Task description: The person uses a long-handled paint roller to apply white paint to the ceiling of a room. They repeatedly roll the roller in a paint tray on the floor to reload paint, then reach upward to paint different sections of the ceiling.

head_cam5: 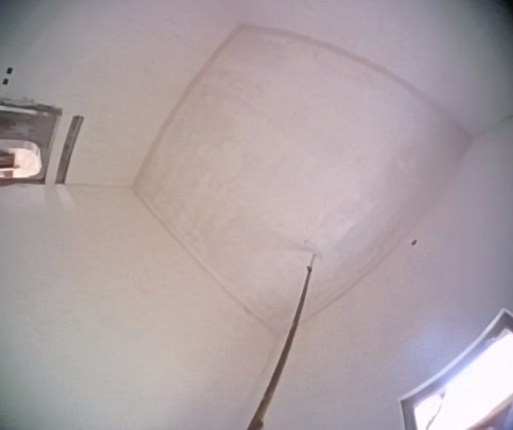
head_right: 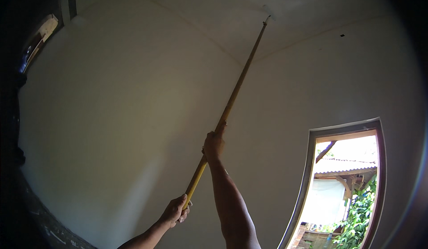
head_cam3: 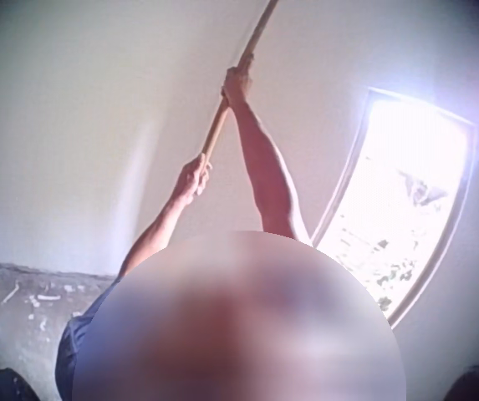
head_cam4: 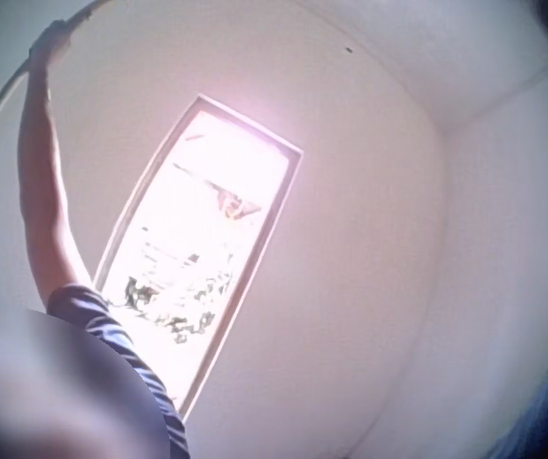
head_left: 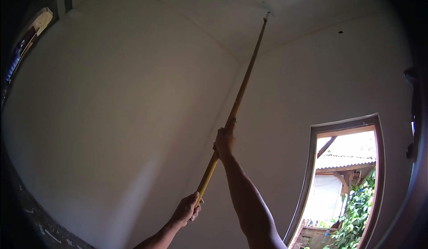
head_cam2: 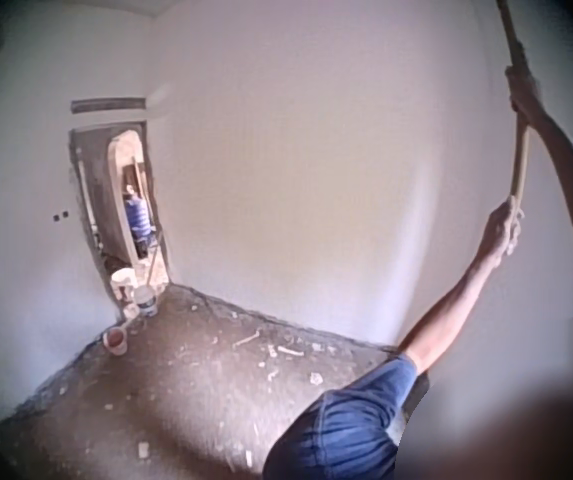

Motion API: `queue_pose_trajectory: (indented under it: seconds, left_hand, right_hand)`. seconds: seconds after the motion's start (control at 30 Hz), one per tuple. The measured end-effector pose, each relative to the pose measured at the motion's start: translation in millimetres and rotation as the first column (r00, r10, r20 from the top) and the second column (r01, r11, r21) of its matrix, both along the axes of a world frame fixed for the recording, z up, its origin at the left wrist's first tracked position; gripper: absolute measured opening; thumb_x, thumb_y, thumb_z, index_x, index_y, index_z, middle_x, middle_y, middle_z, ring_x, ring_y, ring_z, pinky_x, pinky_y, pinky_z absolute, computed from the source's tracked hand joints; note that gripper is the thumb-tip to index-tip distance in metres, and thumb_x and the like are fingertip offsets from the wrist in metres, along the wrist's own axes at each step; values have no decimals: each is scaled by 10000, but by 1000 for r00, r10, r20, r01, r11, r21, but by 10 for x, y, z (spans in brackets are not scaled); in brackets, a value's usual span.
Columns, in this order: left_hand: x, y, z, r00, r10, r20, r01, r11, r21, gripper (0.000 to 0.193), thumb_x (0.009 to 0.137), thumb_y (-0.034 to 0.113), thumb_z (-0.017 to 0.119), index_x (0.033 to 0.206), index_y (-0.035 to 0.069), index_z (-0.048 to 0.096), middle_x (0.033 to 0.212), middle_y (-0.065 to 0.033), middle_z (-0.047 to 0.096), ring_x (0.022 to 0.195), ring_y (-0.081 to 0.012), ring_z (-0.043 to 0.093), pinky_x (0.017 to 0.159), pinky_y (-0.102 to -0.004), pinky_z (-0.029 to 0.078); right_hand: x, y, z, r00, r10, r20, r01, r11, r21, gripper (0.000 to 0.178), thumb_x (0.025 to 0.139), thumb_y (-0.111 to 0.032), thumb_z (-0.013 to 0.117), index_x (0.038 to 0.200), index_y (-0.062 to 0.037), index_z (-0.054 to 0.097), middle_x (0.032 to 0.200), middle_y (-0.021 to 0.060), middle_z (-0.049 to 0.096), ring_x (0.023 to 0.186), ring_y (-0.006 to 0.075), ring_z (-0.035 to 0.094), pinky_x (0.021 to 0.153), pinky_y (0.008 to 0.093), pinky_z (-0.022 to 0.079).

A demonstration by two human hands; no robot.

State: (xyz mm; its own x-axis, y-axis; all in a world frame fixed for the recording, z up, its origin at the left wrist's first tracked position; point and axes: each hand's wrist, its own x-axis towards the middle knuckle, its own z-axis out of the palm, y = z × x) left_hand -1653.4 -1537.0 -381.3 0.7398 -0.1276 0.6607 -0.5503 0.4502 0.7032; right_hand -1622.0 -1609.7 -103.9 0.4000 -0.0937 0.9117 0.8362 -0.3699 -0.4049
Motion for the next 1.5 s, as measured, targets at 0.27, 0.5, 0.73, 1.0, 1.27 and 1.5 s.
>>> queue_pose_trajectory:
  seconds: [0.27, 0.5, 0.73, 1.0, 1.27, 1.5]
  left_hand:
    - [288, -17, 24, 995, 99, 21, -99, 995, 26, 606, 1030, 646, 474, 986, 48, 560, 592, 8, 469, 393, -72, 399, 364, -261, 329]
    - [625, 11, 48, 994, 98, 49, -102, 992, 79, 623, 1046, 644, 427, 960, 43, 566, 562, 18, 481, 374, -53, 404, 341, -242, 338]
    - [695, 21, 91, 993, 49, 108, -61, 993, 105, 633, 1048, 648, 407, 981, 39, 565, 563, 21, 481, 377, -46, 400, 343, -238, 339]
    - [417, 58, 183, 990, -11, 140, -9, 991, 135, 609, 1077, 608, 373, 997, 36, 566, 569, 29, 461, 379, -40, 383, 347, -234, 331]
    - [-447, 139, 248, 981, 10, 195, -37, 990, 137, 590, 1090, 582, 366, 1010, 38, 580, 581, 36, 453, 394, -28, 381, 357, -220, 332]
    - [-1461, 271, 213, 972, -14, 236, -18, 991, 131, 625, 1079, 596, 389, 1055, 8, 598, 592, 32, 462, 407, -21, 387, 356, -208, 332]
  right_hand:
    - [230, -46, -21, 996, -8, 90, 3, 999, 47, 705, 1024, -205, 500, 1642, -276, 167, 622, 91, 612, 457, 229, 623, 403, 386, 538]
    - [369, -127, -58, 991, 7, 131, -15, 998, 55, 699, 1033, -207, 483, 1647, -253, 150, 653, 106, 626, 467, 233, 625, 414, 385, 542]
    - [180, -169, -65, 989, -25, 147, 14, 997, 73, 707, 1045, -215, 470, 1650, -276, 110, 718, 112, 614, 481, 209, 603, 427, 367, 533]
    - [-189, -203, 9, 980, -39, 194, 19, 994, 104, 723, 1043, -219, 473, 1646, -291, 79, 689, 124, 633, 475, 236, 620, 410, 393, 536]
    - [-1147, -201, 48, 972, 12, 237, -38, 994, 103, 726, 1047, -195, 462, 1645, -298, 64, 763, 116, 632, 495, 212, 604, 412, 367, 536]
    - [-2262, -116, -23, 958, 4, 288, -31, 995, 90, 731, 1057, -188, 431, 1643, -312, 12, 784, 108, 599, 498, 191, 584, 425, 354, 536]
